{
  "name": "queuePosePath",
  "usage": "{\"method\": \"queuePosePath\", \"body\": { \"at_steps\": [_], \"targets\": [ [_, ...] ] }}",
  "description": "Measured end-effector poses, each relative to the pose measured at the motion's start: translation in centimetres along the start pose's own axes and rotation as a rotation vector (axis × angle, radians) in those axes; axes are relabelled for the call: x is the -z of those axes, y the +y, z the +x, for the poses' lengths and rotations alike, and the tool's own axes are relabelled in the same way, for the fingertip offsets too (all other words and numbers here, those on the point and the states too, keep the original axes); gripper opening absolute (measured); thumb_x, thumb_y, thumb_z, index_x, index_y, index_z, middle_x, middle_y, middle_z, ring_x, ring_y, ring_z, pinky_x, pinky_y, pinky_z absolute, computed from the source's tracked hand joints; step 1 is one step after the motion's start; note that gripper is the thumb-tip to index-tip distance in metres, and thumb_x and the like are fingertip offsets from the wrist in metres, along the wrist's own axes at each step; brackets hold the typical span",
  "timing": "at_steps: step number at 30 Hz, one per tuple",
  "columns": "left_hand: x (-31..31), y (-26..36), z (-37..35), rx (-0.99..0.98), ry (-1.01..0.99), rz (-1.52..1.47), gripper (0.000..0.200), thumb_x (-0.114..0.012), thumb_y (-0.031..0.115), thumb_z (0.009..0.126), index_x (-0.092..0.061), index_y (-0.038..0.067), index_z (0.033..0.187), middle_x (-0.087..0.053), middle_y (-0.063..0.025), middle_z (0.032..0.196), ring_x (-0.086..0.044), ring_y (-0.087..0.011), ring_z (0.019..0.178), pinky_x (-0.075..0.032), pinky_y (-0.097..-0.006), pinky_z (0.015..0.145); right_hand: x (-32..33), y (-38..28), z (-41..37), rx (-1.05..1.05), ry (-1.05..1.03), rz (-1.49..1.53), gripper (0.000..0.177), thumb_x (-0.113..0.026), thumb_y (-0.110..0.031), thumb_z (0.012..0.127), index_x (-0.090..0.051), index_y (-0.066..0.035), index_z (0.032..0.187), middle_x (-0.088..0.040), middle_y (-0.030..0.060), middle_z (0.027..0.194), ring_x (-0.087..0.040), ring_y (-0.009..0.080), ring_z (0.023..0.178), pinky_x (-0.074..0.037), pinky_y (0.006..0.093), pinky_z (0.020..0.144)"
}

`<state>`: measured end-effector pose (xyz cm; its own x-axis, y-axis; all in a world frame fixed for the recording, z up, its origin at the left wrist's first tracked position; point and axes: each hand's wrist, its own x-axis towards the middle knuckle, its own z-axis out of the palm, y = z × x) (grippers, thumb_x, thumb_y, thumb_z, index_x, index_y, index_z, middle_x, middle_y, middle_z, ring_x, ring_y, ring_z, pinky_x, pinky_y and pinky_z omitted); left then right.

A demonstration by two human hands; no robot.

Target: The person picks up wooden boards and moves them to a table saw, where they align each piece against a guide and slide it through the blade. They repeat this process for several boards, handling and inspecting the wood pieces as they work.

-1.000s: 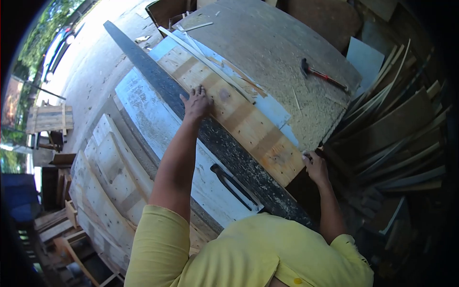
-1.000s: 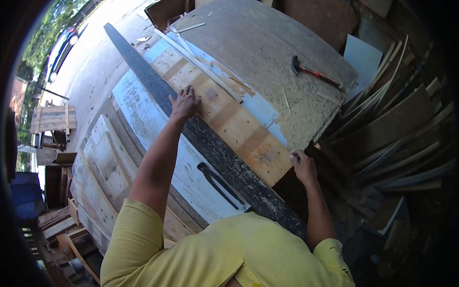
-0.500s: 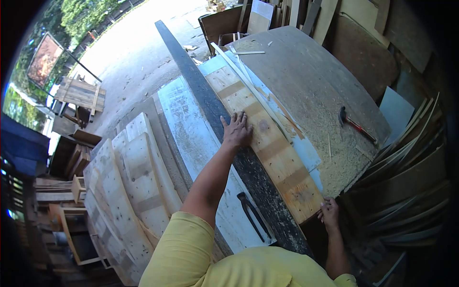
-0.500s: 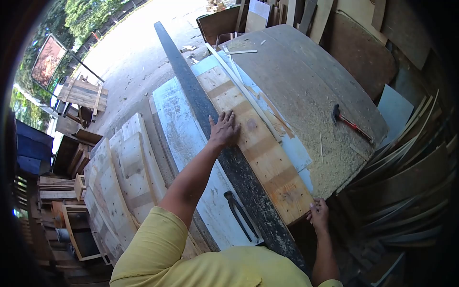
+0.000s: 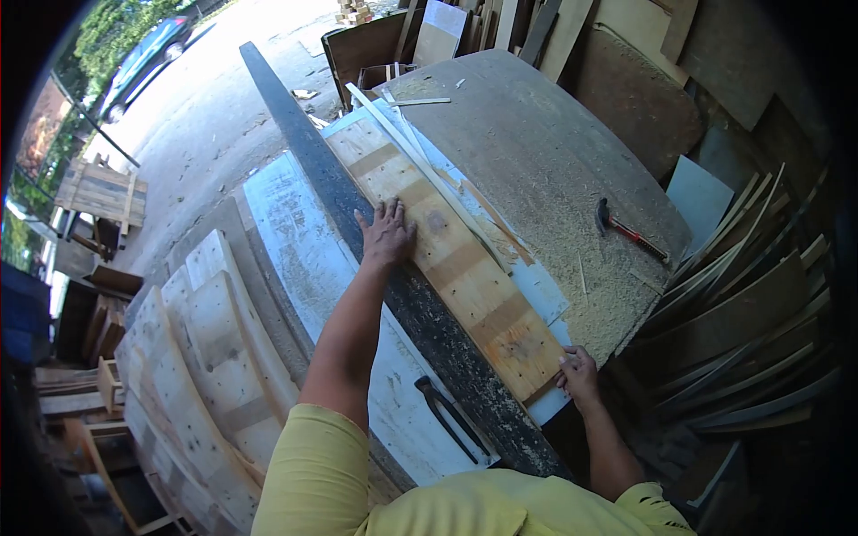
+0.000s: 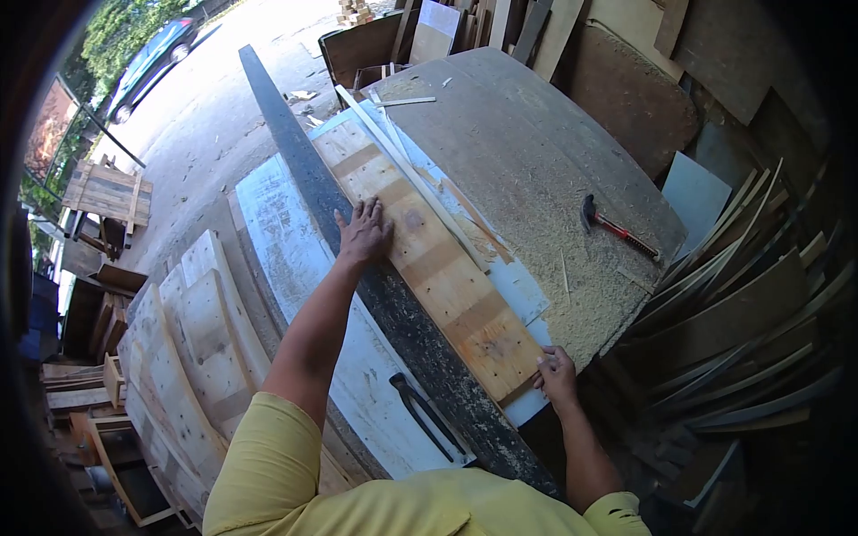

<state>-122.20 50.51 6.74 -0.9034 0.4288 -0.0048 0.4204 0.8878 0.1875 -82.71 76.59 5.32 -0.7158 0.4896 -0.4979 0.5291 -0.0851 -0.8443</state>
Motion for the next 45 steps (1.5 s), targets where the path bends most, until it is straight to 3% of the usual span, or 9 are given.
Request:
{"method": "queuePosePath", "body": {
  "at_steps": [22,25,27,30,31,32,34,38,45],
  "targets": [
    [0.7,-3.0,6.3,0.071,-0.003,0.07,0.063,-0.035,0.046,0.098,-0.035,0.006,0.146,-0.027,-0.0081,0.157,-0.017,-0.0321,0.146,0.002,-0.0688,0.111,-5.2,-3.2,4.3,-0.005,0.013,-0.019,0.028,-0.055,-0.011,0.096,-0.05,0.0,0.121,-0.058,0.0048,0.062,-0.053,0.0094,0.046,-0.04,0.0229,0.038],
    [1.7,-1.3,6.6,0.117,-0.101,0.187,0.065,-0.033,0.047,0.097,-0.033,0.005,0.147,-0.023,-0.0107,0.158,-0.014,-0.0347,0.147,0.002,-0.0682,0.111,-5.8,-1.6,3.0,0.064,-0.013,0.048,0.038,-0.054,-0.01,0.096,-0.045,0.0,0.131,-0.061,0.0092,0.078,-0.059,0.0112,0.057,-0.044,0.0237,0.041],
    [1.8,0.8,6.3,0.297,-0.197,0.114,0.068,-0.029,0.05,0.098,-0.029,0.004,0.149,-0.018,-0.0117,0.159,-0.01,-0.0364,0.147,0.002,-0.0681,0.111,-6.3,-1.8,0.0,-0.01,0.043,0.382,0.048,-0.055,-0.01,0.096,-0.039,-0.001,0.141,-0.061,0.0124,0.097,-0.06,0.0121,0.067,-0.046,0.0233,0.045],
    [0.3,3.1,4.9,0.285,-0.091,0.039,0.071,-0.024,0.053,0.098,-0.024,0.004,0.151,-0.015,-0.0113,0.16,-0.008,-0.0365,0.147,0.002,-0.0681,0.111,-6.4,0.0,-1.6,-0.119,-0.104,0.374,0.055,-0.056,-0.01,0.095,-0.036,-0.003,0.145,-0.057,0.0111,0.106,-0.058,0.0117,0.07,-0.045,0.0224,0.046],
    [-0.2,3.6,4.5,0.246,-0.085,0.074,0.073,-0.021,0.054,0.099,-0.02,0.003,0.151,-0.013,-0.0116,0.16,-0.006,-0.0362,0.148,0.003,-0.0676,0.111,-7.0,-0.2,-2.3,-0.105,-0.095,0.38,0.038,-0.059,-0.011,0.093,-0.052,0.001,0.128,-0.058,0.0065,0.097,-0.053,0.0099,0.066,-0.043,0.0228,0.049],
    [-0.7,4.2,4.0,0.241,-0.09,0.08,0.073,-0.021,0.054,0.099,-0.02,0.003,0.151,-0.013,-0.0116,0.16,-0.006,-0.0362,0.148,0.003,-0.0676,0.111,-7.3,-0.2,-2.3,-0.111,-0.093,0.387,0.038,-0.059,-0.011,0.093,-0.052,0.001,0.128,-0.058,0.0065,0.097,-0.053,0.0099,0.066,-0.043,0.0228,0.049],
    [-1.2,5.1,2.9,0.298,-0.121,-0.012,0.074,-0.022,0.053,0.099,-0.018,0.002,0.152,-0.01,-0.0118,0.161,-0.004,-0.0353,0.148,0.005,-0.0663,0.111,-7.5,-0.5,-2.1,-0.036,-0.232,0.203,0.018,-0.061,-0.012,0.091,-0.058,0.0,0.103,-0.056,0.0029,0.086,-0.051,0.0081,0.065,-0.042,0.0236,0.053],
    [-2.9,4.4,3.1,0.262,-0.056,0.051,0.074,-0.023,0.053,0.099,-0.017,0.003,0.152,-0.008,-0.0115,0.161,-0.003,-0.0345,0.148,0.007,-0.0652,0.111,-8.1,-0.8,-1.9,0.07,-0.189,0.123,0.015,-0.065,-0.012,0.087,-0.053,-0.003,0.089,-0.05,-0.0018,0.075,-0.045,0.005,0.064,-0.039,0.0223,0.056],
    [-2.1,2.8,4.9,0.276,-0.039,0.032,0.074,-0.025,0.054,0.098,-0.017,0.003,0.152,-0.009,-0.0107,0.161,-0.003,-0.0336,0.148,0.008,-0.0632,0.113,-9.1,-4.1,-1.2,-0.013,-0.252,0.189,0.017,-0.067,-0.009,0.085,-0.051,-0.004,0.088,-0.045,-0.0026,0.077,-0.043,0.0046,0.07,-0.038,0.0204,0.062]
  ]
}}
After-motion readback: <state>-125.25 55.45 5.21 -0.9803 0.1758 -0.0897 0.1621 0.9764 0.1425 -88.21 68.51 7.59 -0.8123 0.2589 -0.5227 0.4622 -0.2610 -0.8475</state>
